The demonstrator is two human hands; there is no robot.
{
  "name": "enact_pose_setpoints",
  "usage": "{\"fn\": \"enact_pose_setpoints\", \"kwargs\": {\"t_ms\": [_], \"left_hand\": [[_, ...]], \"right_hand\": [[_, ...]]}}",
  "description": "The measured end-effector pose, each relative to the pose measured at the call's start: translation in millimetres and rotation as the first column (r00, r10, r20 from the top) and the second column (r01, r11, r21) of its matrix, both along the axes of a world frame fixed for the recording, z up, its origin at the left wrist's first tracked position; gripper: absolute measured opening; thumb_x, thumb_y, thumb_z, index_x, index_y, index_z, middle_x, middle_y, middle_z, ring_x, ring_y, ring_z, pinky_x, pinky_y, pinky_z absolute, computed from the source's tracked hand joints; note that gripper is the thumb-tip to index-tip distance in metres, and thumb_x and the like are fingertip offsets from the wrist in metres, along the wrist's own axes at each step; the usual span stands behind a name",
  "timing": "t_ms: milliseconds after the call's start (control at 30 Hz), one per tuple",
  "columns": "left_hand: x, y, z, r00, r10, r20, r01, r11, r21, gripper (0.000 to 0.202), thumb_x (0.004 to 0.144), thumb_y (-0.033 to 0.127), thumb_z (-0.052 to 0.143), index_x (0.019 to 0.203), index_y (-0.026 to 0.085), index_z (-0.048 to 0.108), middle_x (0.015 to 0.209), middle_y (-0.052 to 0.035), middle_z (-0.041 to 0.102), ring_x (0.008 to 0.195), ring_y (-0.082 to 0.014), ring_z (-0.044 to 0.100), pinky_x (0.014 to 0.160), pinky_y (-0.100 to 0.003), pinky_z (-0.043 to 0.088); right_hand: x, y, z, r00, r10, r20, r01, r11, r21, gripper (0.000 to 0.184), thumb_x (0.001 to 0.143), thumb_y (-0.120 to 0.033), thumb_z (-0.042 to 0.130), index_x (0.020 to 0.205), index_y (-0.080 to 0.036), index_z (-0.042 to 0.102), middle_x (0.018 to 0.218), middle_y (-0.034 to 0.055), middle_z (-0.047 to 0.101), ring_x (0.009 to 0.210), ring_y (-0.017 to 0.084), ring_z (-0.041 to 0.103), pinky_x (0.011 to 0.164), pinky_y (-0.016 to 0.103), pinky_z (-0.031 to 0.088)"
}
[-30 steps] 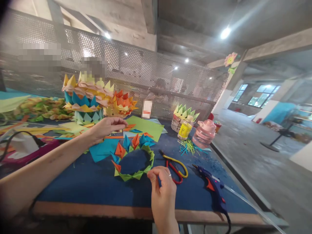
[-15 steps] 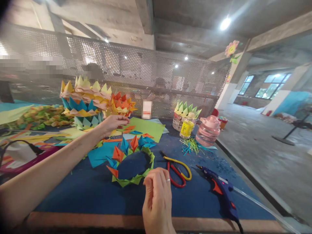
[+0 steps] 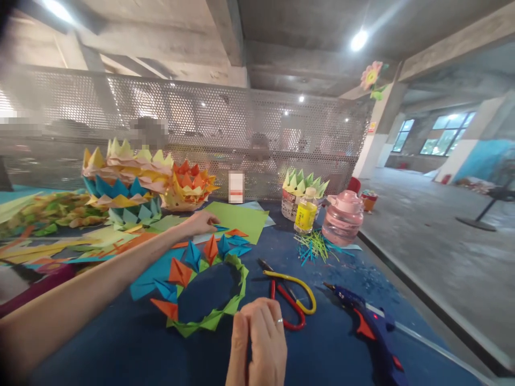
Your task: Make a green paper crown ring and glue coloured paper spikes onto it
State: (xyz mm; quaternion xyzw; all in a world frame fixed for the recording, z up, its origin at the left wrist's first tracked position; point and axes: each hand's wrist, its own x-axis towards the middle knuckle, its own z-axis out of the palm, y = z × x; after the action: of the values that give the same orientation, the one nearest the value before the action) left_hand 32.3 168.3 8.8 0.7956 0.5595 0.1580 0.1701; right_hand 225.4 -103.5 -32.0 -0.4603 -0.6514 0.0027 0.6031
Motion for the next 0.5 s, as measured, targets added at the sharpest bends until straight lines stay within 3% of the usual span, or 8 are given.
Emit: {"fn": "enact_pose_setpoints", "kwargs": {"t_ms": [100, 267, 400, 500], "left_hand": [[5, 4, -6.5, 0.998, -0.05, -0.043, 0.05, 0.999, 0.007, 0.029, 0.091, 0.032, 0.057, 0.115, 0.018, 0.058, 0.12, -0.0078, 0.058, 0.101, -0.023, 0.06, 0.084, -0.041, 0.052], [6, 0, -6.8, 0.999, -0.038, -0.004, 0.038, 0.998, 0.058, 0.029, 0.091, 0.032, 0.056, 0.116, 0.018, 0.057, 0.119, -0.0084, 0.058, 0.101, -0.0223, 0.06, 0.084, -0.041, 0.052], [1, -8, 4.0, 0.992, 0.028, 0.125, -0.042, 0.993, 0.109, 0.028, 0.091, 0.033, 0.057, 0.114, 0.017, 0.059, 0.118, -0.0072, 0.059, 0.101, -0.0232, 0.06, 0.084, -0.04, 0.052], [-3, -18, 17.0, 0.956, 0.04, 0.291, -0.08, 0.989, 0.127, 0.023, 0.089, 0.033, 0.059, 0.102, 0.014, 0.063, 0.106, -0.0054, 0.064, 0.093, -0.0218, 0.062, 0.08, -0.038, 0.053]], "right_hand": [[1, 1, 0.2, 0.999, -0.034, -0.03, 0.034, 0.999, -0.009, 0.022, 0.091, -0.007, 0.038, 0.076, -0.021, 0.042, 0.073, 0.0007, 0.05, 0.069, 0.015, 0.047, 0.068, 0.028, 0.037], [6, 5, -0.7, 0.997, 0.009, 0.08, -0.011, 1.0, 0.028, 0.017, 0.089, -0.006, 0.043, 0.082, -0.021, 0.047, 0.077, 0.0015, 0.053, 0.072, 0.015, 0.051, 0.066, 0.025, 0.04], [4, 0, -0.9, 0.999, -0.047, 0.024, 0.048, 0.999, -0.015, 0.022, 0.091, -0.012, 0.042, 0.071, -0.021, 0.046, 0.065, -0.0002, 0.047, 0.063, 0.015, 0.047, 0.064, 0.027, 0.041], [5, -11, -3.6, 0.996, -0.079, 0.033, 0.079, 0.997, 0.02, 0.028, 0.091, -0.013, 0.044, 0.064, -0.022, 0.043, 0.058, -0.0013, 0.045, 0.058, 0.015, 0.046, 0.059, 0.026, 0.04]]}}
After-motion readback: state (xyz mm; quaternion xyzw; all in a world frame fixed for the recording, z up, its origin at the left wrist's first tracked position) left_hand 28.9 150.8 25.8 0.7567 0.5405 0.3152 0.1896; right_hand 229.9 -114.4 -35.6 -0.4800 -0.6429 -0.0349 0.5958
